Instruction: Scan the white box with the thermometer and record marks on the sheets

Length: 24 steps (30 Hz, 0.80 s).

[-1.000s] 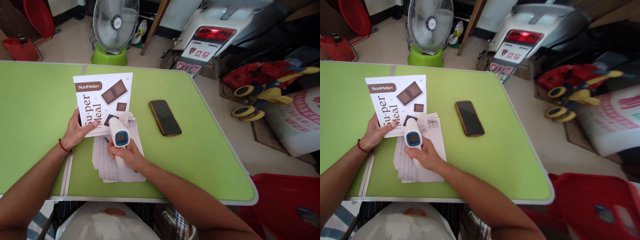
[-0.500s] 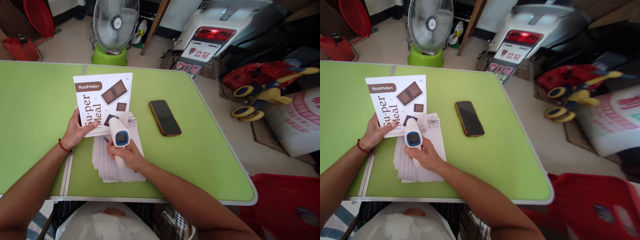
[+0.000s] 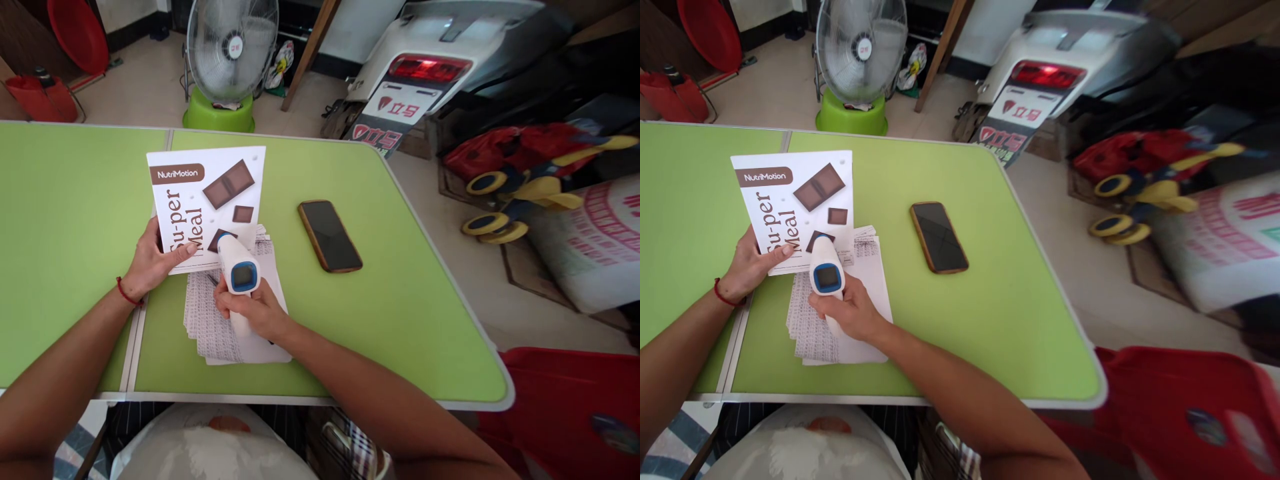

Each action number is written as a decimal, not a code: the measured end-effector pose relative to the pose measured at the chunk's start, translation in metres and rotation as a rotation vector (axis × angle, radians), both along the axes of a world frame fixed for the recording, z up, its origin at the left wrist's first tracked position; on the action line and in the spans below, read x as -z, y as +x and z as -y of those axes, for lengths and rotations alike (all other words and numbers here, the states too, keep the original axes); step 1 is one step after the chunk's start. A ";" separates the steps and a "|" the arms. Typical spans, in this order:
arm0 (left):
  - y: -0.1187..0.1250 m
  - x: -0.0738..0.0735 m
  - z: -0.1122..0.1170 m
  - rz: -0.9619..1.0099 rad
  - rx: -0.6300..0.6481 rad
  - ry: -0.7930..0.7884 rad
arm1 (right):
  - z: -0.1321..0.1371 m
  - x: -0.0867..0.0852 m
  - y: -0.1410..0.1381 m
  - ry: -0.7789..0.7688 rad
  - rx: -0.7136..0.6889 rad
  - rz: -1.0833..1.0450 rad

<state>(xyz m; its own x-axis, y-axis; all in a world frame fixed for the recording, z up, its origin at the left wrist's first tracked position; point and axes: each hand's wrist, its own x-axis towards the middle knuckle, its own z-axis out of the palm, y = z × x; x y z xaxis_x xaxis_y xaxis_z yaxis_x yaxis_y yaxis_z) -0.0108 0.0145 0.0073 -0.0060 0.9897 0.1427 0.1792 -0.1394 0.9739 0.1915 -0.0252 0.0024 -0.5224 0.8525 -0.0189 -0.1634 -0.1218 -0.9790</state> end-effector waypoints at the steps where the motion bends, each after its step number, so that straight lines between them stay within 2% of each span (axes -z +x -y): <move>1: 0.000 0.000 0.000 -0.003 0.000 -0.004 | 0.000 0.000 0.000 -0.005 0.002 0.001; 12: 0.000 0.001 -0.001 0.010 0.010 -0.015 | 0.001 -0.001 0.001 -0.047 0.022 0.020; 24: -0.001 0.000 0.001 0.033 -0.040 0.013 | 0.002 0.001 0.000 -0.108 0.050 0.001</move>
